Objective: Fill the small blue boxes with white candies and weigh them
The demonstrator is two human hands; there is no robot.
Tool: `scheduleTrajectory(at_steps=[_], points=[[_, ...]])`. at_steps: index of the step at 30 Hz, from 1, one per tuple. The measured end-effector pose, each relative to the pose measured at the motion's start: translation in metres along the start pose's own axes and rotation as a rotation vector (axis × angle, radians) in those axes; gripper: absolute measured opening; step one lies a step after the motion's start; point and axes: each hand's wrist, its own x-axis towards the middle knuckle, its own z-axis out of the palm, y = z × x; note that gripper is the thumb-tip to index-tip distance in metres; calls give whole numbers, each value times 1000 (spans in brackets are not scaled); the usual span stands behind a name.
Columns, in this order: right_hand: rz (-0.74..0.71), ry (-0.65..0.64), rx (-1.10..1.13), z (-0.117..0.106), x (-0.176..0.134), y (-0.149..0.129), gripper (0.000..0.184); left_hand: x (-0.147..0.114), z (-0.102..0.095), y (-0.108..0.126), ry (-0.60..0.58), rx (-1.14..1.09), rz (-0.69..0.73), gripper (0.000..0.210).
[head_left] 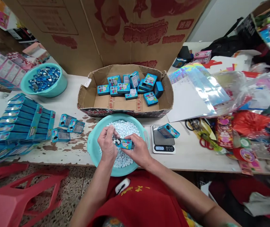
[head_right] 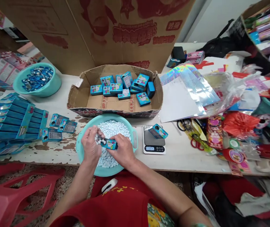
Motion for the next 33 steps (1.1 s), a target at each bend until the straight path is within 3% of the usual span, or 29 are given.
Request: scheduleTrajectory(at_steps=[6, 9, 11, 15, 18, 21, 23, 25, 28, 31, 33], points=[[79, -13, 5, 16, 3, 13, 34, 1, 0, -20, 20, 154, 1, 27], [65, 13, 37, 16, 2, 17, 35, -2, 2, -11, 1, 105, -63, 26], [66, 29, 83, 11, -2, 17, 36, 1, -1, 2, -28, 0, -181, 25], [51, 90, 241, -13, -16, 15, 40, 22, -18, 11, -29, -249, -386, 21], [68, 152, 349, -37, -34, 16, 40, 35, -33, -14, 41, -57, -632, 16], [157, 222, 398, -61, -56, 22, 37, 33, -41, -45, -125, 184, -850, 15], [231, 280, 403, -78, -71, 30, 34, 27, -40, -55, -236, 256, -799, 23], [293, 349, 399, -93, -84, 40, 33, 24, -34, -56, -292, 291, -727, 29], [387, 471, 399, -113, -103, 59, 34, 25, -12, -49, -291, 192, -756, 29], [497, 617, 395, -128, -120, 85, 39, 23, 30, -45, -296, 45, -772, 32], [568, 721, 374, -136, -128, 102, 45, 16, 68, -47, -372, 16, -728, 37]])
